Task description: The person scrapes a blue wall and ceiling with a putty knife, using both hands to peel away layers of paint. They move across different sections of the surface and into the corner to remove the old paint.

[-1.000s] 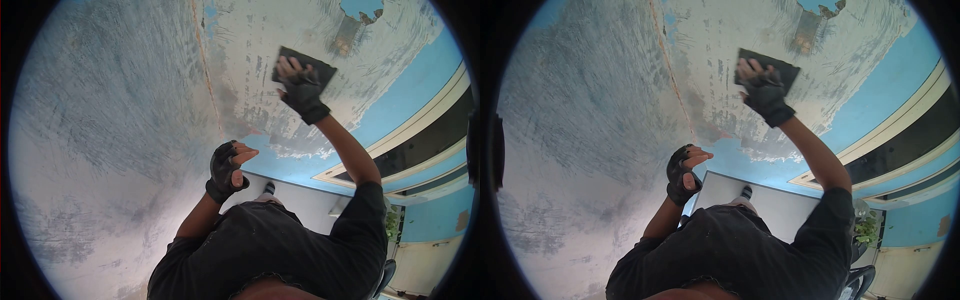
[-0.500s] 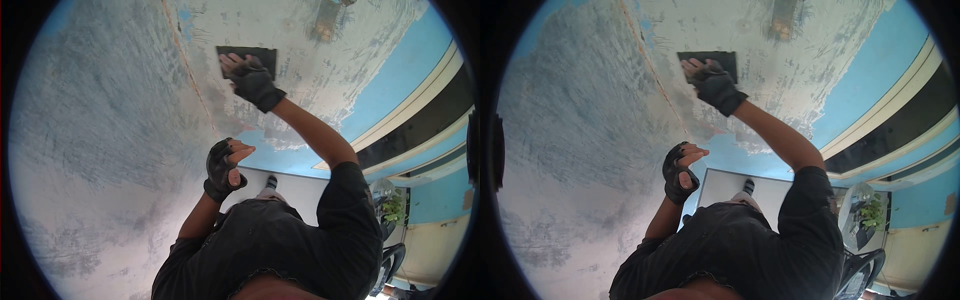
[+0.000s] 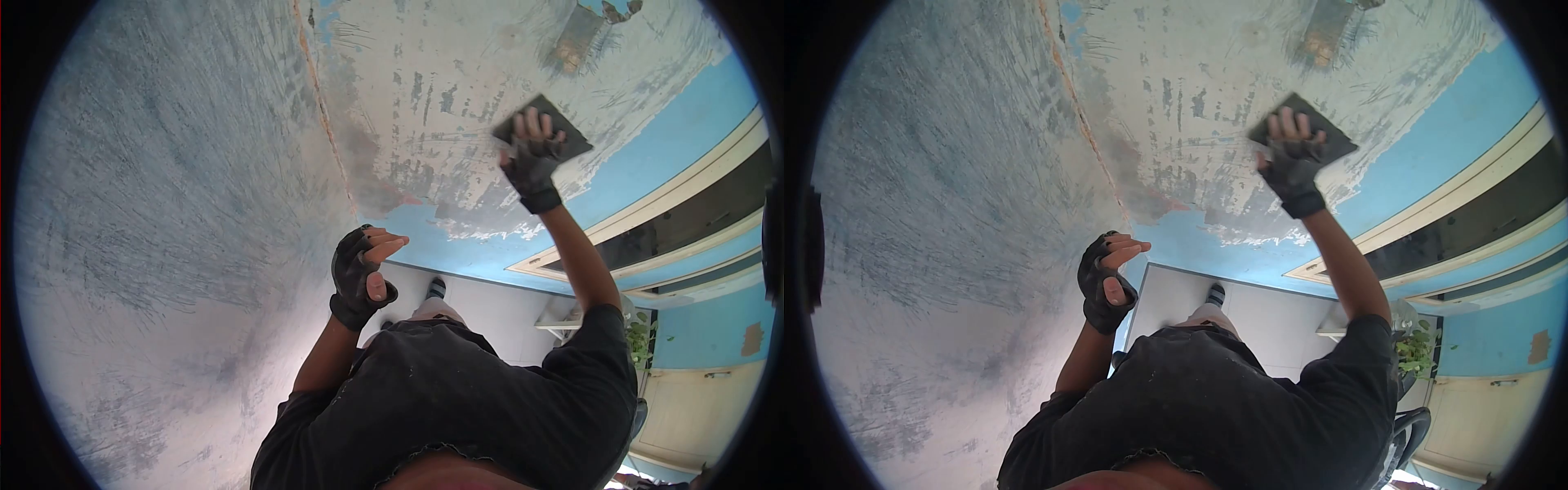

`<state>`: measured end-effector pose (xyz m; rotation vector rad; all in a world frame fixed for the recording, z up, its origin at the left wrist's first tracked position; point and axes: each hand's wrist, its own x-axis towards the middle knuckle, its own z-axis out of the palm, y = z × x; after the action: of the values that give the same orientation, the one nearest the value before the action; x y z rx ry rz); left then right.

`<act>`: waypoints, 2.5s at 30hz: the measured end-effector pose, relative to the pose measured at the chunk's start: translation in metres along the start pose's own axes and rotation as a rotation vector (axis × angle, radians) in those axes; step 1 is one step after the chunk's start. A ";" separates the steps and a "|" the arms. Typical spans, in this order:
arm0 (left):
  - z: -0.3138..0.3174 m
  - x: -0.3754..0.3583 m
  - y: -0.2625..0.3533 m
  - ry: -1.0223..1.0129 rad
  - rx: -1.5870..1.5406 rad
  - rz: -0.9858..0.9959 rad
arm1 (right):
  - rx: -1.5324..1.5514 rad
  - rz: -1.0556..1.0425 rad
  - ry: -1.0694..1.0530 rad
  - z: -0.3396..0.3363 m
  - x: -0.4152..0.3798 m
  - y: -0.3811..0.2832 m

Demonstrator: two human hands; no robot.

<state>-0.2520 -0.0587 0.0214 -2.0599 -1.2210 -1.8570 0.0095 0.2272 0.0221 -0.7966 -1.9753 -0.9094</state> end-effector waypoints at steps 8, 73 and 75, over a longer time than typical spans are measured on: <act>-0.007 0.012 0.005 -0.013 0.060 0.010 | 0.322 -0.166 -0.159 0.048 0.118 -0.187; -0.005 -0.008 -0.015 -0.015 0.102 -0.133 | 0.414 -0.163 -0.256 0.063 0.070 -0.206; 0.002 -0.007 -0.027 -0.031 0.166 -0.249 | 0.432 -0.110 -0.214 0.059 0.080 -0.219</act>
<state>-0.2664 -0.0425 0.0035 -1.9313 -1.6452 -1.7521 -0.2237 0.1727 -0.0022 -0.5566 -2.3117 -0.4406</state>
